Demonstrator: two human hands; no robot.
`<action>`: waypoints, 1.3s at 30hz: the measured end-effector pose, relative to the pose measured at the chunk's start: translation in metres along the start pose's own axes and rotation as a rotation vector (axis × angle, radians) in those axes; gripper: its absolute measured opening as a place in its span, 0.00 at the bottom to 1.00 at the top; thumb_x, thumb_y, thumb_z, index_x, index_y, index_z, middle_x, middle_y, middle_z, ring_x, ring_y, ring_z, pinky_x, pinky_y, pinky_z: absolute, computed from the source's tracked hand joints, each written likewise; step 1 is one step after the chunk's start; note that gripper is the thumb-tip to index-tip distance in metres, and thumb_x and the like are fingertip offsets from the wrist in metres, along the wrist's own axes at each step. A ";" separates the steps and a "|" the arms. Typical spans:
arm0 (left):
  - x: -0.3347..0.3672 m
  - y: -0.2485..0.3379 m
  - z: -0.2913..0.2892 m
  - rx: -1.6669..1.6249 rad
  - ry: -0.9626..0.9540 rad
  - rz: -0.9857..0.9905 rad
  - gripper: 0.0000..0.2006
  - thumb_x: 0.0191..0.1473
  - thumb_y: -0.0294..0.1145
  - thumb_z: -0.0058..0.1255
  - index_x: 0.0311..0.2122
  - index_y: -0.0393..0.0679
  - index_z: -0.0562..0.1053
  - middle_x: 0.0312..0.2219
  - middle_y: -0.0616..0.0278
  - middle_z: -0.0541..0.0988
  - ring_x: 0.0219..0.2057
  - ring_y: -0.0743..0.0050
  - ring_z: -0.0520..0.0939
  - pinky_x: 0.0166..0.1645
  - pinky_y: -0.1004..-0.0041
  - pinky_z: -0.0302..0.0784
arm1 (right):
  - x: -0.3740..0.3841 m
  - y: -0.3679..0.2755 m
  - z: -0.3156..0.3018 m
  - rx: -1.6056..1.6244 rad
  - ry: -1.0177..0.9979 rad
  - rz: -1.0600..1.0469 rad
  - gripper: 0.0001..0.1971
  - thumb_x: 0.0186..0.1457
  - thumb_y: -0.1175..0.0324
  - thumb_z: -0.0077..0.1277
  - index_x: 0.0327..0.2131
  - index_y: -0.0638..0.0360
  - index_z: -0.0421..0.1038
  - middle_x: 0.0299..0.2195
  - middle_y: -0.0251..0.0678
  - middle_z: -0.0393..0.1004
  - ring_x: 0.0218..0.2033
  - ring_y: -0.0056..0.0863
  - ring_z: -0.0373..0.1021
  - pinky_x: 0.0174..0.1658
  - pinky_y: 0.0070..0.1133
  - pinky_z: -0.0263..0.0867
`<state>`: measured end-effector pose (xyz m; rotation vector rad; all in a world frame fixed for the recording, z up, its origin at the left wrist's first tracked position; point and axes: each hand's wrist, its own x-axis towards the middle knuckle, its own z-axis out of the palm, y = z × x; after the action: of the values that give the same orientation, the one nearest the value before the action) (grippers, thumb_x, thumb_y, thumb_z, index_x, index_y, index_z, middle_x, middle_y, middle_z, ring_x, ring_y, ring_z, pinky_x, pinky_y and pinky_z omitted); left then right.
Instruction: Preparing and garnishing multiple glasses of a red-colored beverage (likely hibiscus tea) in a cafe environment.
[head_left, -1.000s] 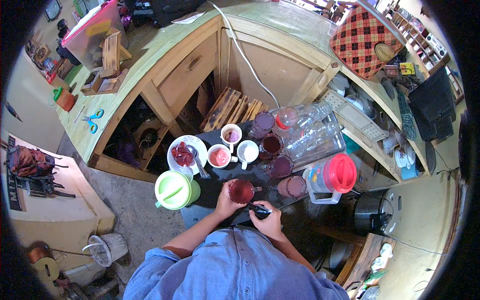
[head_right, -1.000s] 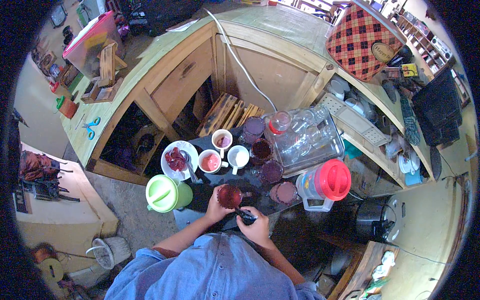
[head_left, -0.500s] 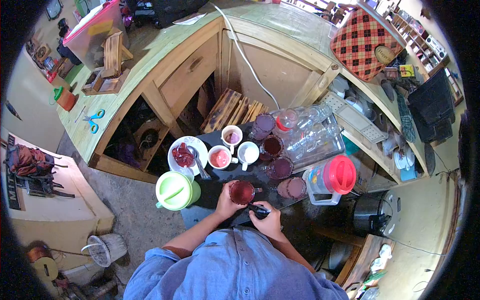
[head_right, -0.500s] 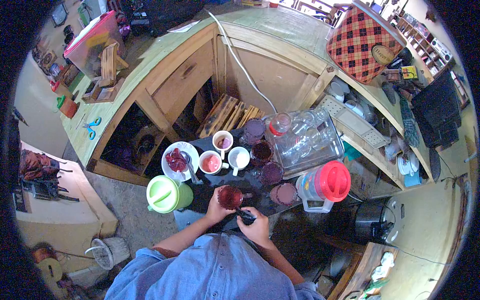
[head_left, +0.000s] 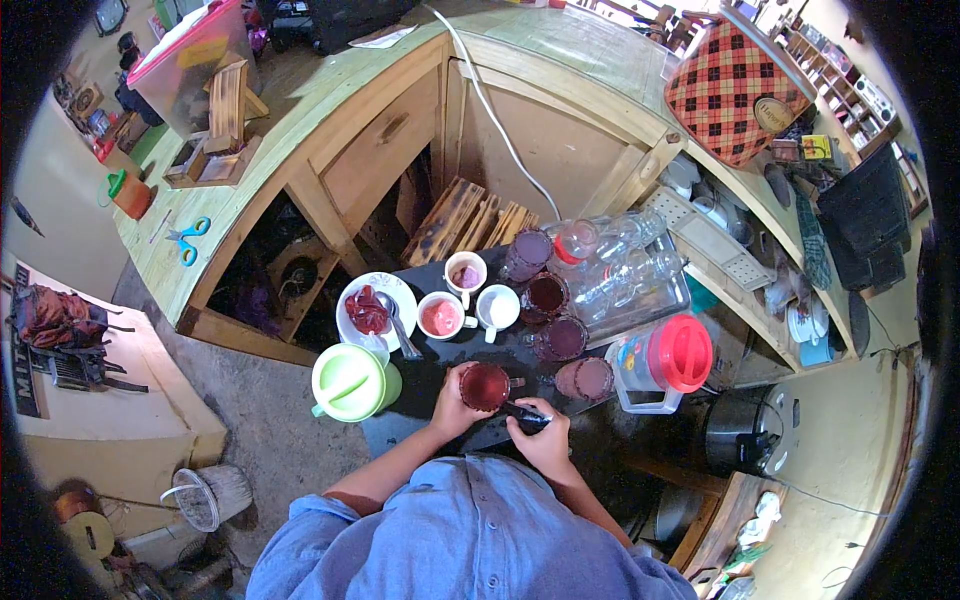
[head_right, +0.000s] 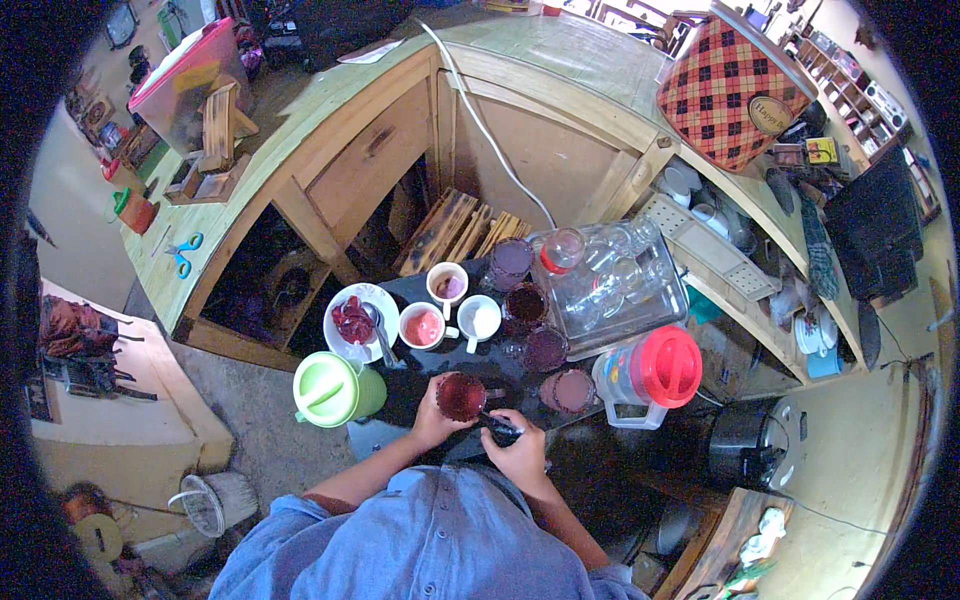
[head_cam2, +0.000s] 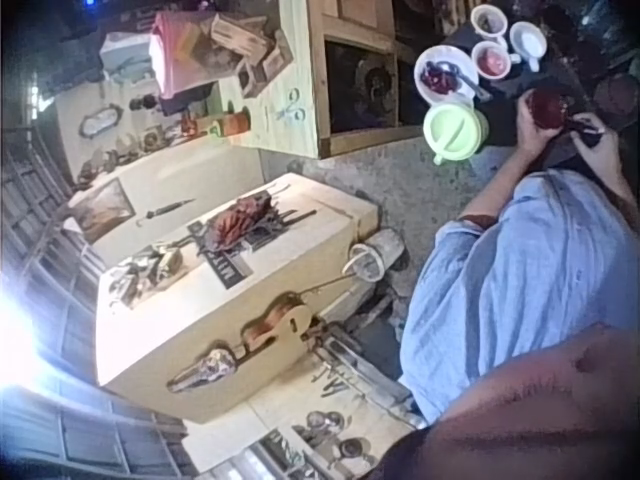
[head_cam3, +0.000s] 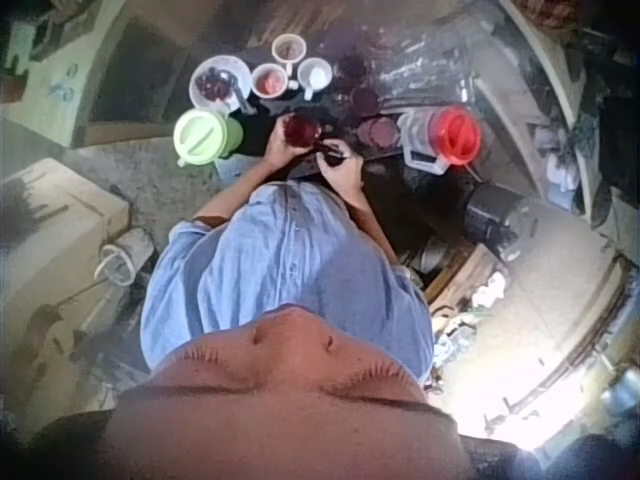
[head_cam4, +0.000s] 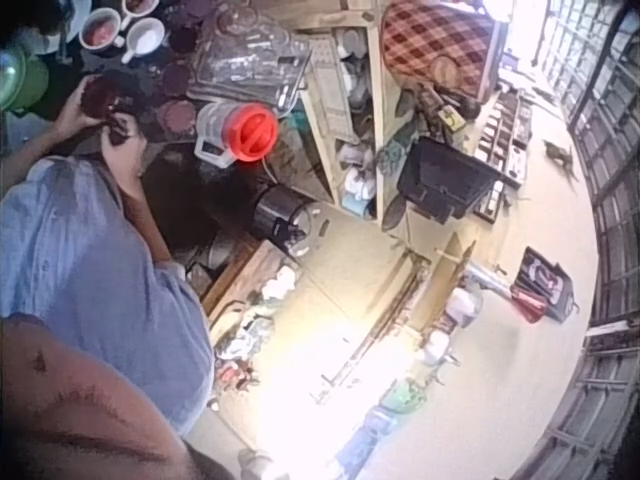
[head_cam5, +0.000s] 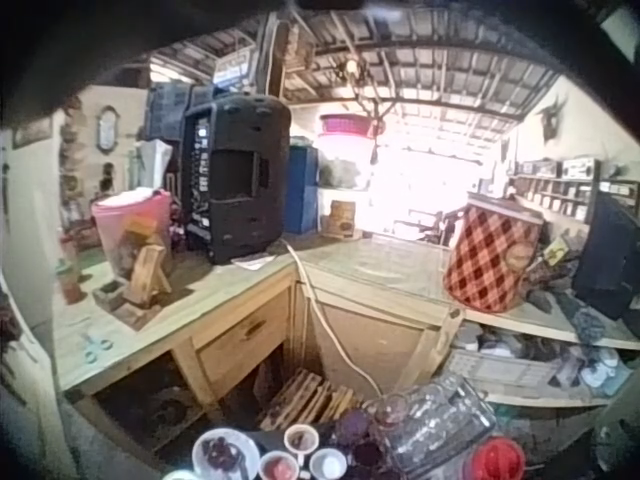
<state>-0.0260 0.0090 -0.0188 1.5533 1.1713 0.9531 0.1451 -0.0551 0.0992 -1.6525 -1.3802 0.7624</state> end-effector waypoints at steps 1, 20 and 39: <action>0.000 0.000 0.000 -0.002 0.001 0.015 0.46 0.29 0.35 0.77 0.56 0.39 0.62 0.49 0.50 0.72 0.51 0.50 0.76 0.56 0.60 0.72 | 0.001 0.000 0.000 -0.003 -0.007 0.000 0.14 0.43 0.74 0.64 0.37 0.63 0.76 0.33 0.41 0.81 0.36 0.28 0.79 0.42 0.23 0.72; 0.001 0.000 -0.001 0.000 -0.014 0.016 0.46 0.31 0.36 0.77 0.55 0.39 0.61 0.49 0.49 0.72 0.50 0.50 0.76 0.55 0.59 0.72 | -0.001 0.008 0.005 -0.020 0.003 0.036 0.13 0.44 0.75 0.64 0.37 0.64 0.76 0.32 0.40 0.81 0.35 0.24 0.78 0.40 0.22 0.72; 0.003 0.000 -0.004 0.009 -0.024 0.015 0.45 0.30 0.35 0.77 0.55 0.39 0.63 0.48 0.48 0.72 0.50 0.50 0.76 0.55 0.60 0.73 | 0.003 0.003 -0.003 0.000 0.003 0.107 0.14 0.44 0.73 0.64 0.37 0.64 0.77 0.32 0.40 0.81 0.34 0.23 0.78 0.41 0.22 0.71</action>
<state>-0.0292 0.0125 -0.0171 1.5790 1.1496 0.9374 0.1499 -0.0529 0.0983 -1.7378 -1.2977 0.8204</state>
